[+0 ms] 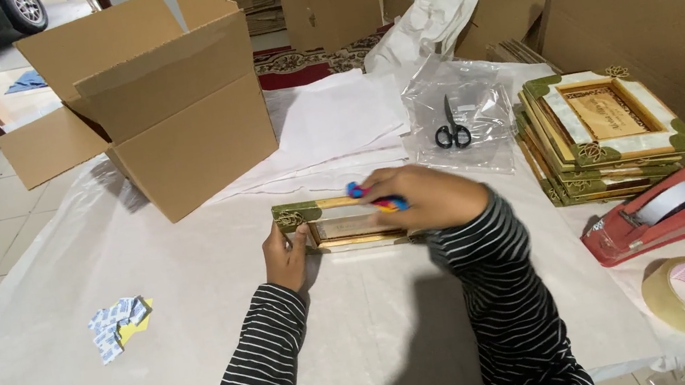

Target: Applying adhesive tape to the edges of a picture frame and attaching a cardboard backing for shipping.

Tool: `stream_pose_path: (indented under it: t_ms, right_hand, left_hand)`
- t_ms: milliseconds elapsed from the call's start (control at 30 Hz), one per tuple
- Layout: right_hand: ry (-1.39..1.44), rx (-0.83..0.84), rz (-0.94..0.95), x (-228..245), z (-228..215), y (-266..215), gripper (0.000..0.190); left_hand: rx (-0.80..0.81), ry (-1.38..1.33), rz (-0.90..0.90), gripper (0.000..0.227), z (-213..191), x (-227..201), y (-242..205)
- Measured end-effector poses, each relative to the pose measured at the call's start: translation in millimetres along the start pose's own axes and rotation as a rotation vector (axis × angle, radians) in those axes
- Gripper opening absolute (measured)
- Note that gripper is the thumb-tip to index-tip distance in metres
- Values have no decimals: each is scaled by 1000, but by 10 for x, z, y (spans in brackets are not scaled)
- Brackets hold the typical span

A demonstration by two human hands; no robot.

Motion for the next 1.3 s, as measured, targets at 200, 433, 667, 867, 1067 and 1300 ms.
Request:
stream_pose_path:
  t_ms: [200,433,667,867,1067,1300]
  right_hand:
    - [-29,-76,172,-317,-370,-271,33]
    - [-107,-53,172,-272,-233,-157,38]
    - [-42,-8,-55,145,220,130,57]
    - [-38,-4,-165,219,345,180,60]
    - [-33,65,62,-41,-73,-130,51]
    - [-114,-22,238,-430,-342,-325,46]
  left_hand:
    - [10,-1,-46,47,8,-8,13]
    - [3,13,-83,48,14,-110,30]
    - [0,-15,-96,53,7,-115,47]
    - [-5,-25,-69,53,26,-58,47]
    - [7,-13,-77,53,21,-196,49]
    - [14,-33,-83,50,4,-332,36]
Point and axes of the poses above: each hand's wrist, its own y-axis towards the middle knuckle, its own z-axis out of the palm, x = y × z, the point moved 9 cm from there along y, towards the middle knuckle, and after that the axes turned 10 degrees about -x, right-handed, at the moved point
